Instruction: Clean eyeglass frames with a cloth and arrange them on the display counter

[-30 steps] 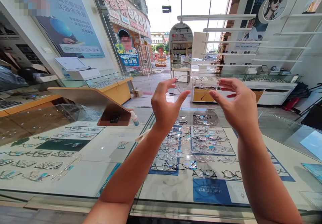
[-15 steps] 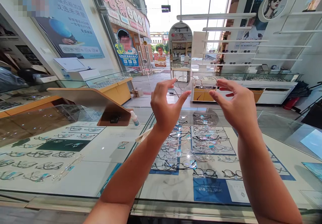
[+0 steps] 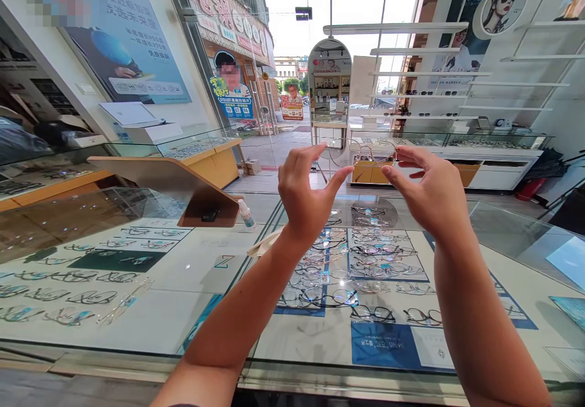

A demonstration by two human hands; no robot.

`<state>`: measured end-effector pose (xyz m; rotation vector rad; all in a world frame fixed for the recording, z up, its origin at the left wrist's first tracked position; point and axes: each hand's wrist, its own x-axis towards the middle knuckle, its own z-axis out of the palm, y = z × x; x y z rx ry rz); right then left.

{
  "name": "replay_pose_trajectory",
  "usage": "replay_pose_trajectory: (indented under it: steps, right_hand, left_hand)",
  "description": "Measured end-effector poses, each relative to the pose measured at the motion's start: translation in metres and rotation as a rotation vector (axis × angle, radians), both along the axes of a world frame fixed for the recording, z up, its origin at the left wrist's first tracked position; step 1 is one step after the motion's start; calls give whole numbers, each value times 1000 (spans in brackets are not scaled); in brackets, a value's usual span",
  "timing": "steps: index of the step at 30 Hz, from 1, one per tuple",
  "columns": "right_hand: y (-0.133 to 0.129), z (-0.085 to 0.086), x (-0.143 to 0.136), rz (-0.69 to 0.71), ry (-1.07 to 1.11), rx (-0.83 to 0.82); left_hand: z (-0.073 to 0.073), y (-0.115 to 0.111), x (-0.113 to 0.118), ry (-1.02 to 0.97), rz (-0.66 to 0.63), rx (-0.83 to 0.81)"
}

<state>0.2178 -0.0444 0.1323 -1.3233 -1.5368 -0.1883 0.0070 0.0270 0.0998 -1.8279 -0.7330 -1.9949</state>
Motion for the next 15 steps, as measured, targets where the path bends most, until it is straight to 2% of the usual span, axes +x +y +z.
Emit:
replay_pose_trajectory:
  steps: [15]
  right_hand:
    - [0, 0, 0, 9, -17, -60]
  left_hand:
    - [0, -2, 1, 36, 61, 55]
